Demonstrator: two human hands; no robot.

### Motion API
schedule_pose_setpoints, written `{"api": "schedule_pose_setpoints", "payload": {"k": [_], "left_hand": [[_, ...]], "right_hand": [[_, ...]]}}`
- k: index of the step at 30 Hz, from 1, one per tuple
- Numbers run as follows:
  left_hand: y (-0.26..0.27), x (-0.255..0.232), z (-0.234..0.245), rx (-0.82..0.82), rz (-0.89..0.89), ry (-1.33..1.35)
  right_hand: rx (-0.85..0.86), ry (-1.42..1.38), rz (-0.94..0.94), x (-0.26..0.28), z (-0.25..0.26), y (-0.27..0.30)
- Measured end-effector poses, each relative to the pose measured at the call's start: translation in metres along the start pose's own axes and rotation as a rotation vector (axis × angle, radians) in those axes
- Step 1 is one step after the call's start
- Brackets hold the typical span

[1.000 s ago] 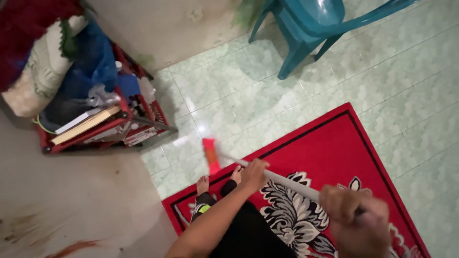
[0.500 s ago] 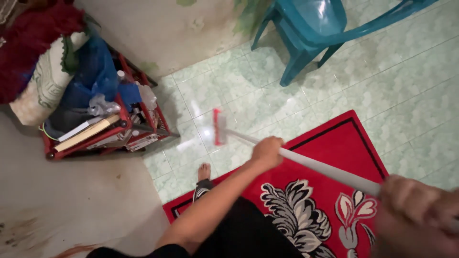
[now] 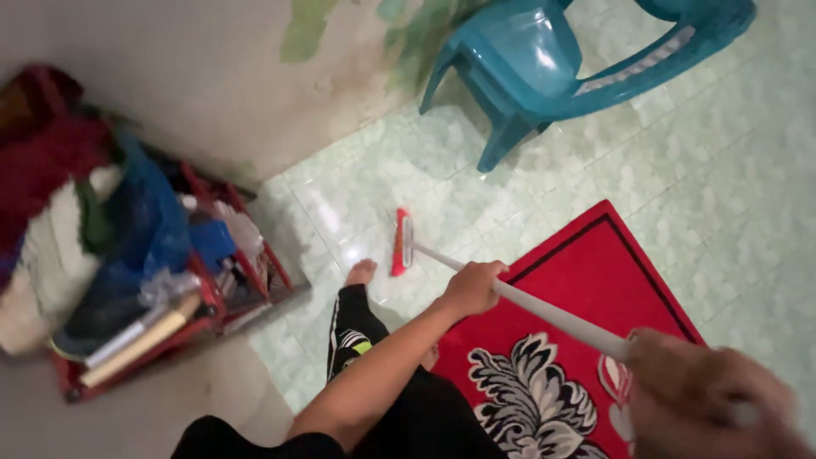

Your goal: The person uses a small broom with a long handle to sweep a tiled floor, moving dust and debris across several rugs and into different areas of the room.

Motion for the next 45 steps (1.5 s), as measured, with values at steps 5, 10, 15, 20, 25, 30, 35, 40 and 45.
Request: {"api": "schedule_pose_setpoints", "payload": {"k": [5,10,15,20,25,30,35,40,45], "left_hand": [[0.001,-0.003,0.119,0.038,0.093,-0.159],[0.005,0.119,0.21,-0.07,0.22,-0.211],[-0.008,0.274,0.22,-0.155,0.297,-0.321],[-0.052,0.262,0.159,-0.537,-0.201,-0.25],[-0.098,0.166,0.084,0.072,0.079,-0.286],[-0.101,0.046,0.094,0.323,-0.025,-0.322],[-0.078,0.017,0.132,0.381,-0.063,-0.357],[-0.035,0.12,0.137,0.216,-0.027,-0.266],[-0.036,0.199,0.066,0.008,-0.245,-0.007]], "right_hand": [[-0.108,-0.211,-0.014,-0.014,-0.021,-0.034],[-0.035,-0.398,-0.144,-0.099,-0.118,-0.074],[0.055,-0.292,-0.131,-0.172,-0.227,-0.085],[-0.129,-0.157,-0.109,-0.154,-0.215,-0.094],[-0.274,0.41,0.015,-0.088,-0.198,-0.116],[-0.504,0.399,0.151,-0.033,-0.172,-0.105],[-0.785,-0.633,0.157,-0.035,-0.095,-0.057],[-0.498,-0.201,-0.144,-0.084,-0.1,-0.037],[-0.479,0.023,-0.11,-0.109,-0.137,-0.038]]}}
Point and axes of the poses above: each hand's wrist, its own y-axis away from the middle knuckle, its own z-axis out of the back of the hand, x = y × z, the point moved 4 cm from there along -y, towards the middle knuckle, and after that the axes turned 4 degrees about -y, right-handed, at the moved point
